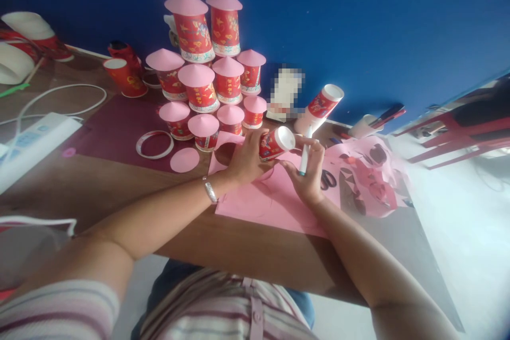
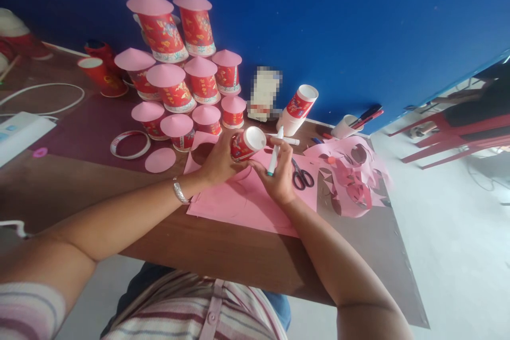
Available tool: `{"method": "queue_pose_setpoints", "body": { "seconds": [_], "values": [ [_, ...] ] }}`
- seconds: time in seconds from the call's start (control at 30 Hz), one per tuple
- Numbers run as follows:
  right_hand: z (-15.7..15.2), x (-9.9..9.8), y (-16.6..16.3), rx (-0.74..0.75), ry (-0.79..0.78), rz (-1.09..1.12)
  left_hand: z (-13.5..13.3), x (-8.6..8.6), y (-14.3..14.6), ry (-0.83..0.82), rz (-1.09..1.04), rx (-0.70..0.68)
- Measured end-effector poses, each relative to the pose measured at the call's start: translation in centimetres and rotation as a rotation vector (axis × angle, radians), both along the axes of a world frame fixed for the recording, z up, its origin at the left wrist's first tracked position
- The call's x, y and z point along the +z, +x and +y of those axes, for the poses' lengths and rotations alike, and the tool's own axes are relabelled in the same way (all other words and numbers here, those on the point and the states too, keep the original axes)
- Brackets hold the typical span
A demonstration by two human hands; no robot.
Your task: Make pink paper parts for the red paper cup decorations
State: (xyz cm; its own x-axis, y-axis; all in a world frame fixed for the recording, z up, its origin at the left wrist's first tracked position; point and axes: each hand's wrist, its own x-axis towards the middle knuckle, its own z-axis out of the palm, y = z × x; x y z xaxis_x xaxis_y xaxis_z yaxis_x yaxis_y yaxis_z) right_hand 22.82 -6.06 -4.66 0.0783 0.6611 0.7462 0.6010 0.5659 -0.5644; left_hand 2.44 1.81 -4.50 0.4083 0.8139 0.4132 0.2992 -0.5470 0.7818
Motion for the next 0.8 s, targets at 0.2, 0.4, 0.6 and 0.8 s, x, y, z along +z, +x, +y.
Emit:
{"method": "queue_pose_setpoints", "body": {
  "seconds": [0.2, 0.4, 0.6, 0.8],
  "values": [
    [0.0, 0.8, 0.2, 0.008, -0.035, 0.031, -0.7, 0.3, -0.3, 0.195, 0.202, -0.013],
    [-0.1, 1.5, 1.0, 0.081, -0.068, -0.009, -0.5, 0.0, 0.0, 0.162, 0.065, -0.054],
    [0.2, 2.6, 1.6, 0.251, -0.102, -0.032, -0.2, -0.1, -0.3, 0.153, -0.048, -0.182],
    [0.4, 2.3, 1.6, 0.262, -0.089, -0.044, -0.4, 0.1, 0.2, 0.081, -0.012, -0.108]
  ]
}}
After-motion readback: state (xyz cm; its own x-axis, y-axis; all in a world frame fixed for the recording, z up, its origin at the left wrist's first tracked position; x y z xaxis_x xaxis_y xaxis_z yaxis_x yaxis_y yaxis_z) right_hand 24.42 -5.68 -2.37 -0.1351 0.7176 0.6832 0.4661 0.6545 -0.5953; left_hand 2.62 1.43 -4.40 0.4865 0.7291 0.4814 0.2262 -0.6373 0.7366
